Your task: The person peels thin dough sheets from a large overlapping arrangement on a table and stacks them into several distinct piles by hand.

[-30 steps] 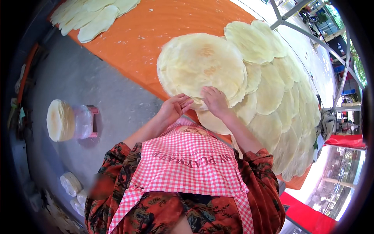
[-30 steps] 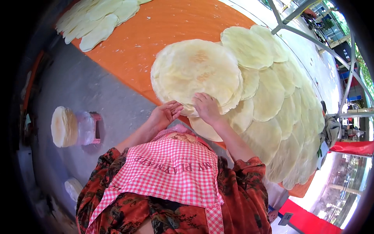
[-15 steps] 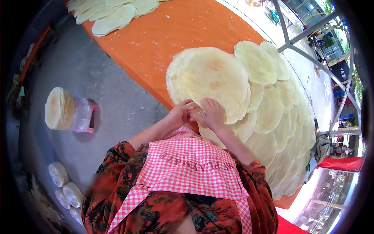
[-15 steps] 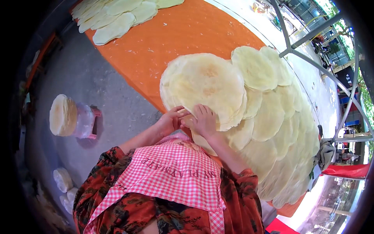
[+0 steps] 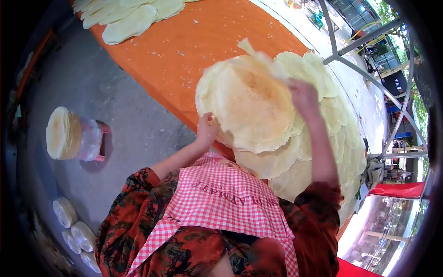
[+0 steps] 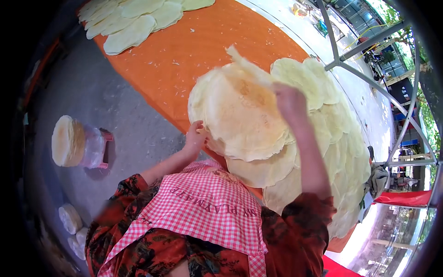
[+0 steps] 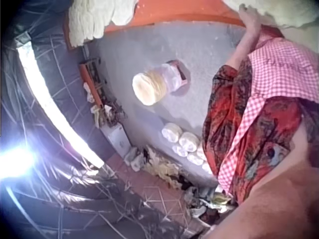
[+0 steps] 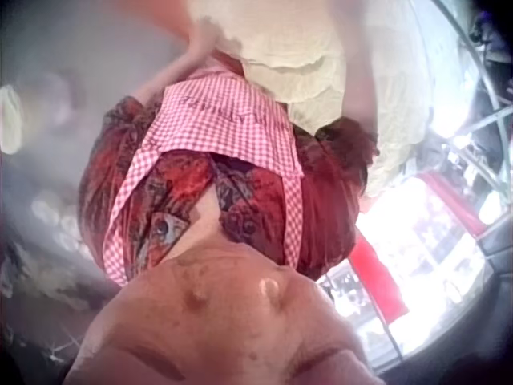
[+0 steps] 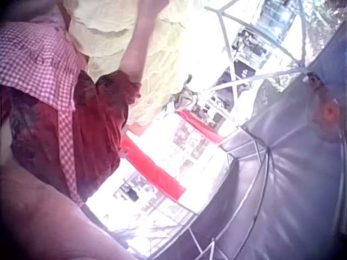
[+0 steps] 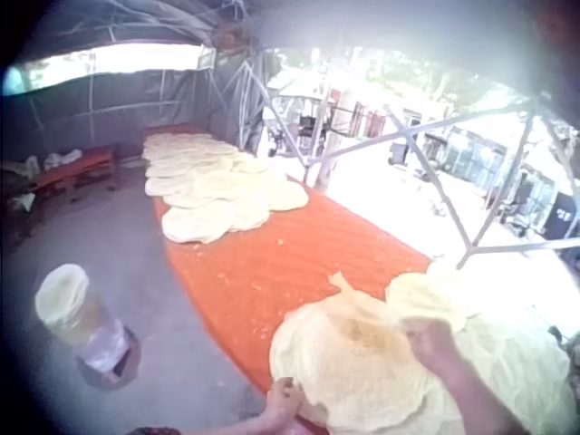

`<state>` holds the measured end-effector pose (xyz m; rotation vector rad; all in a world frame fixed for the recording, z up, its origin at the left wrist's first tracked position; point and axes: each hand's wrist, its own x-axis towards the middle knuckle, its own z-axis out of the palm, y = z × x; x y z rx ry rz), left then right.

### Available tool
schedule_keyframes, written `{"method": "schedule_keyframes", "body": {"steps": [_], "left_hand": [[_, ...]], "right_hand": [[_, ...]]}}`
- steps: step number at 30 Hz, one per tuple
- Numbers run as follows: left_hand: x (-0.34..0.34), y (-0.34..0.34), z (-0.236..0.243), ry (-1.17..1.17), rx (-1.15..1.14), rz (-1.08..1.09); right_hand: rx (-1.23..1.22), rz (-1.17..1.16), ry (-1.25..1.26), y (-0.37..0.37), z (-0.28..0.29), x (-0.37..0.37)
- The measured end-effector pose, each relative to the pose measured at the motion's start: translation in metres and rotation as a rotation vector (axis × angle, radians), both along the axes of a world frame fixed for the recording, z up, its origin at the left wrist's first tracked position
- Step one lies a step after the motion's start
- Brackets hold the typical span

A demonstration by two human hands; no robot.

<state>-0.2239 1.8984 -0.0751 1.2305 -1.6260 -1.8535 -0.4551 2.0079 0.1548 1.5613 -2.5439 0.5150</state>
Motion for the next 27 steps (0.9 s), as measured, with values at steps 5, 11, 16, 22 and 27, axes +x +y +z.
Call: {"method": "schedule_keyframes", "body": {"steps": [5, 11, 16, 22, 27], "left_hand": [[-0.013, -0.011, 0.017, -0.006, 0.192, -0.101], [-0.033, -0.029, -0.002, -0.314, -0.540, -0.277], [-0.050, -0.030, 0.007, -0.465, -0.607, -0.451], [-0.037, -0.035, -0.004, -0.479, -0.543, -0.366], [-0.023, -0.033, -0.013, -0.214, -0.287, -0.267]], "right_hand": [[-0.013, 0.021, 0.032, 0.035, -0.151, 0.043], [0.096, -0.130, -0.238, 0.006, -0.119, -0.022], [-0.127, -0.123, 0.060, 0.004, 0.019, -0.187], [-0.112, -0.194, 0.085, -0.010, 0.096, -0.086], [-0.150, 0.016, 0.386, 0.025, -0.079, 0.029]]}}
